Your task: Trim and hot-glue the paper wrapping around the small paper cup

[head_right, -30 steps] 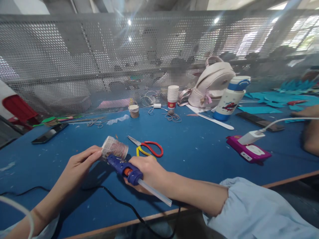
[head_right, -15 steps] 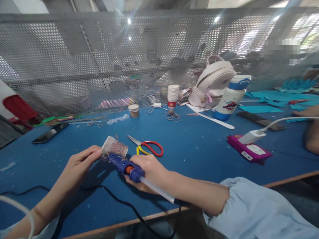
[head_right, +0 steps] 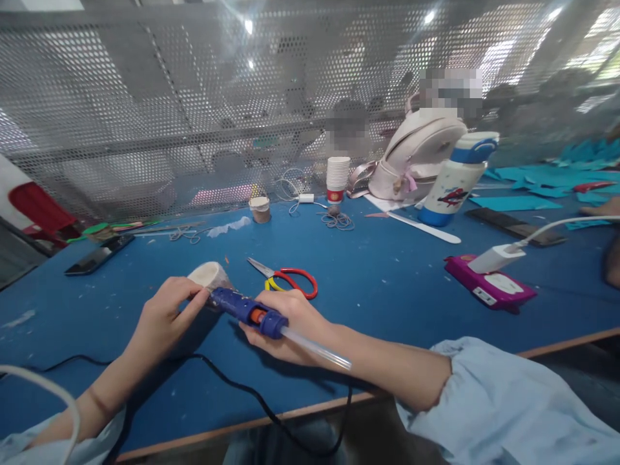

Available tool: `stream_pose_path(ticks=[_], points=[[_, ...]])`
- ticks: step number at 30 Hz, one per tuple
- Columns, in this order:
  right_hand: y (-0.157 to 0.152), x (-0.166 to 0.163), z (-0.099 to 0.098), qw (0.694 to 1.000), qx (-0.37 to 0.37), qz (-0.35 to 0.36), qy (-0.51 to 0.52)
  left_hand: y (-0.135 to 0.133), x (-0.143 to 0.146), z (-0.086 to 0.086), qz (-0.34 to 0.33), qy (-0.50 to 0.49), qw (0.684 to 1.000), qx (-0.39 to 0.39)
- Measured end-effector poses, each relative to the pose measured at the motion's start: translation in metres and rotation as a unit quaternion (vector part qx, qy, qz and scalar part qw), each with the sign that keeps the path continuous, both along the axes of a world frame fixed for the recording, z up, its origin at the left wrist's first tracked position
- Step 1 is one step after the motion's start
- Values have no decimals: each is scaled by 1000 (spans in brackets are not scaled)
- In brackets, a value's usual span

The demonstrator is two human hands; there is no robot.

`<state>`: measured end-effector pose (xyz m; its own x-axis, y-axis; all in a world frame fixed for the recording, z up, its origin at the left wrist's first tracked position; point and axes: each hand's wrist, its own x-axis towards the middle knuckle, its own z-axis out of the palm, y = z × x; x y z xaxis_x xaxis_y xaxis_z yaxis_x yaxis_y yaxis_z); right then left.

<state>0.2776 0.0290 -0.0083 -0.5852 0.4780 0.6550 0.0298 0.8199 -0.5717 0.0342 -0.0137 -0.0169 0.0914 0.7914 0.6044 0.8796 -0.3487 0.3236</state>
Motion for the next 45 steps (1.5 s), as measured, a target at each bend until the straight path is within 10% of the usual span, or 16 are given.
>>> stream_pose_path(ticks=[9, 45], points=[[5, -5, -11, 1000, -10, -7, 28, 6, 7, -5, -54, 143, 985, 74], [9, 2, 1, 999, -41, -27, 0, -1, -15, 5, -77, 204, 971, 99]])
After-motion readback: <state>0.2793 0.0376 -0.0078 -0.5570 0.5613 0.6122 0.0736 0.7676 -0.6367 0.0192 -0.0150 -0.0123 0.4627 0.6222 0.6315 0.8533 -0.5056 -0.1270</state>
